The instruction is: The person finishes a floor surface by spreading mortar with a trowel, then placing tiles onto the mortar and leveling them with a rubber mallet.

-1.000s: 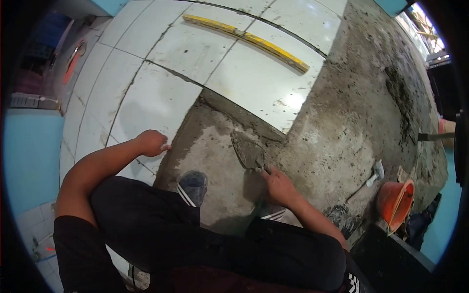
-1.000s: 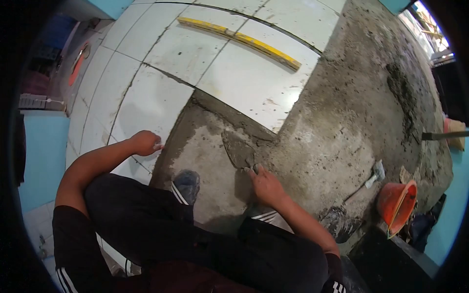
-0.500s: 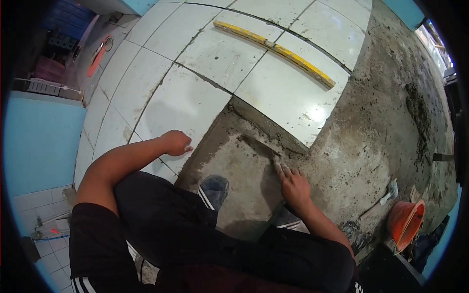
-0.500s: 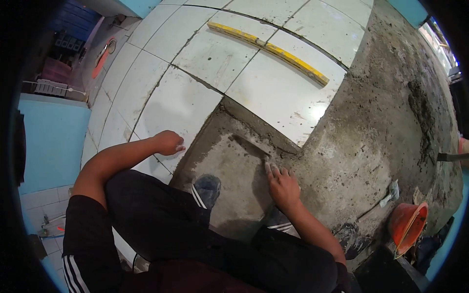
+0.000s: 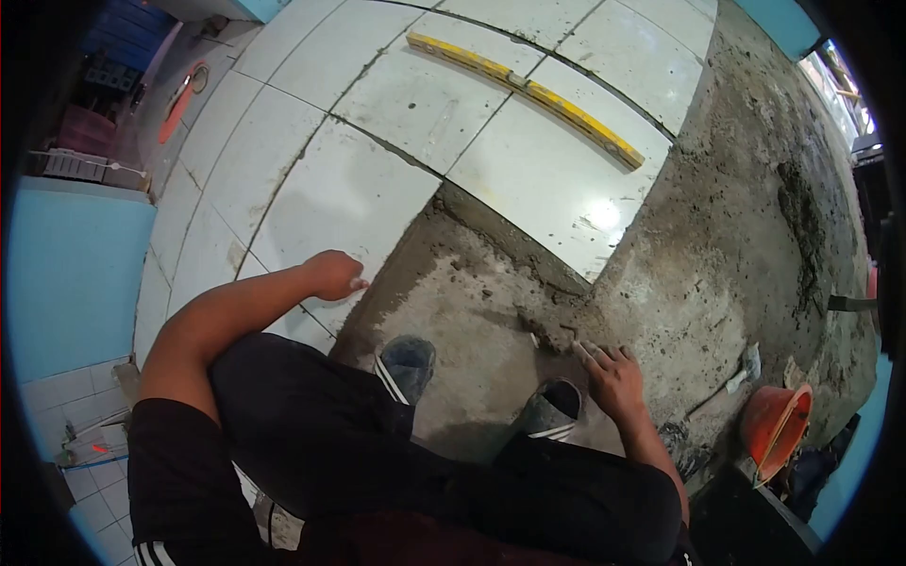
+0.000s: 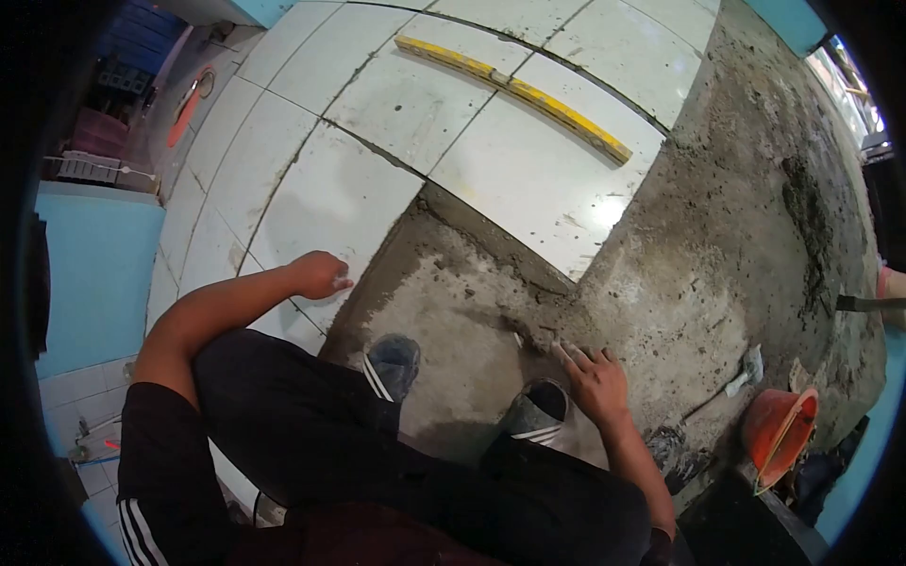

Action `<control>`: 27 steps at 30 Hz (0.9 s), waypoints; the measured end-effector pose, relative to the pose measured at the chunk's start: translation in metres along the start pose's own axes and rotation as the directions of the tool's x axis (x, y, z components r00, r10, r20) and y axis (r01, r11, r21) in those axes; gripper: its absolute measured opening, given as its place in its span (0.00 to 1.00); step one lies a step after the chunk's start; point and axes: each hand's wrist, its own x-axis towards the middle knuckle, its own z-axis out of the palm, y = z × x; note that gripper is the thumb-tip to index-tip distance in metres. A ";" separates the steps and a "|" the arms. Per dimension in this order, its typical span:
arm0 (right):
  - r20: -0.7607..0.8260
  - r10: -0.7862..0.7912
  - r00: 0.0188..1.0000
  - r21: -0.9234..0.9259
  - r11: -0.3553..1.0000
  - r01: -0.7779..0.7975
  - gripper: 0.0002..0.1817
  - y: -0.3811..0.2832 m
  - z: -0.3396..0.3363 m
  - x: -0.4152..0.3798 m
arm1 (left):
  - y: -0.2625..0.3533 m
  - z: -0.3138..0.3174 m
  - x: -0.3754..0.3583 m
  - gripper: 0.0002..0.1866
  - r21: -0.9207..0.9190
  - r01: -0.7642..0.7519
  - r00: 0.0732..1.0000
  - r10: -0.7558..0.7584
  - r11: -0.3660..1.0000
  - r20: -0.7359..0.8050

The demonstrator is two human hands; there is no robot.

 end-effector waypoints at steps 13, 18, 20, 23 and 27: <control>0.238 -0.298 0.924 -0.074 0.943 0.324 0.26 0.084 -0.004 0.010 | 0.014 -0.006 -0.001 0.26 -0.030 0.023 0.999 -0.022 0.999 0.040; 0.241 -0.265 0.934 -0.069 0.955 0.289 0.28 0.067 -0.012 0.061 | 0.006 0.000 -0.003 0.25 0.004 0.031 0.999 -0.031 1.000 0.029; 0.264 -0.253 0.931 -0.156 0.941 0.300 0.28 0.059 -0.006 0.072 | 0.007 -0.002 -0.004 0.25 0.009 0.029 0.999 -0.030 1.000 0.039; 0.127 -0.187 0.974 -0.174 0.963 0.208 0.28 0.042 0.010 0.093 | 0.009 -0.004 -0.003 0.25 0.003 0.032 0.998 -0.032 0.999 0.048; 0.042 -0.048 0.998 -0.040 0.998 0.050 0.29 0.026 0.006 0.102 | 0.012 -0.006 0.003 0.24 0.012 0.022 0.999 -0.023 1.000 0.045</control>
